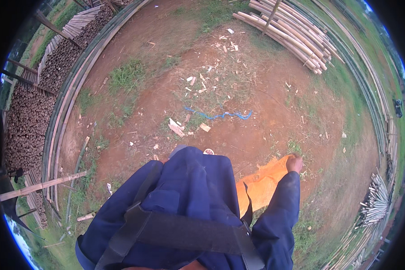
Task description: The person walks through an outdoor bamboo yard, picks up bamboo poles from a pile, and places them into an orange mesh bag. The person then carries the bag and dumps the bamboo onto a larger pile before returning to collect more.
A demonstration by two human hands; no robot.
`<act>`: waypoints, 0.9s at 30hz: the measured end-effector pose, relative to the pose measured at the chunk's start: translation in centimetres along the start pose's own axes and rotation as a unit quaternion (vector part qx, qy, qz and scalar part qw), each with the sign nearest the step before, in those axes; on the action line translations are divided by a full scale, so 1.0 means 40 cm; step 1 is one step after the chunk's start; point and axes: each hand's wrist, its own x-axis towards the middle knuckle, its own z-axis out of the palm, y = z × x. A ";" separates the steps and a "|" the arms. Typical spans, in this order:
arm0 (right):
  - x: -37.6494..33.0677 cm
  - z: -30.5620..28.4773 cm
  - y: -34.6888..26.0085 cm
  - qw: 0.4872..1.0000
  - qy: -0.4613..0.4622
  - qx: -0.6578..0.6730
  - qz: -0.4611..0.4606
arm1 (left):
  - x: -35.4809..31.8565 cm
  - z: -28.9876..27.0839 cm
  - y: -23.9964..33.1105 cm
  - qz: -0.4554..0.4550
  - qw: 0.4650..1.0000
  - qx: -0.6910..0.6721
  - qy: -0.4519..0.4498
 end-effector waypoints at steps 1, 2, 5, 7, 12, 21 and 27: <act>0.066 -0.062 -0.116 0.996 0.049 0.022 -0.069 | 0.031 0.054 0.068 0.061 0.998 -0.031 -0.011; 0.122 -0.115 -0.223 0.983 0.114 0.072 -0.123 | 0.050 0.081 0.125 0.084 0.995 -0.049 -0.010; 0.239 -0.274 -0.406 0.953 0.186 0.181 -0.155 | 0.094 0.078 0.251 0.099 0.992 -0.079 0.005; 0.303 -0.336 -0.447 0.902 0.232 0.326 -0.161 | 0.124 0.036 0.295 0.074 0.994 -0.081 0.019; 0.414 -0.281 -0.432 0.824 0.250 0.509 -0.014 | 0.235 -0.043 0.313 -0.072 0.995 -0.058 0.020; 0.640 -0.128 -0.677 0.788 0.301 0.518 0.140 | 0.647 -0.091 0.686 -0.075 0.991 -0.108 0.031; 0.915 -0.100 -1.087 0.758 0.184 0.619 0.095 | 0.969 -0.223 1.196 0.142 0.973 -0.166 0.069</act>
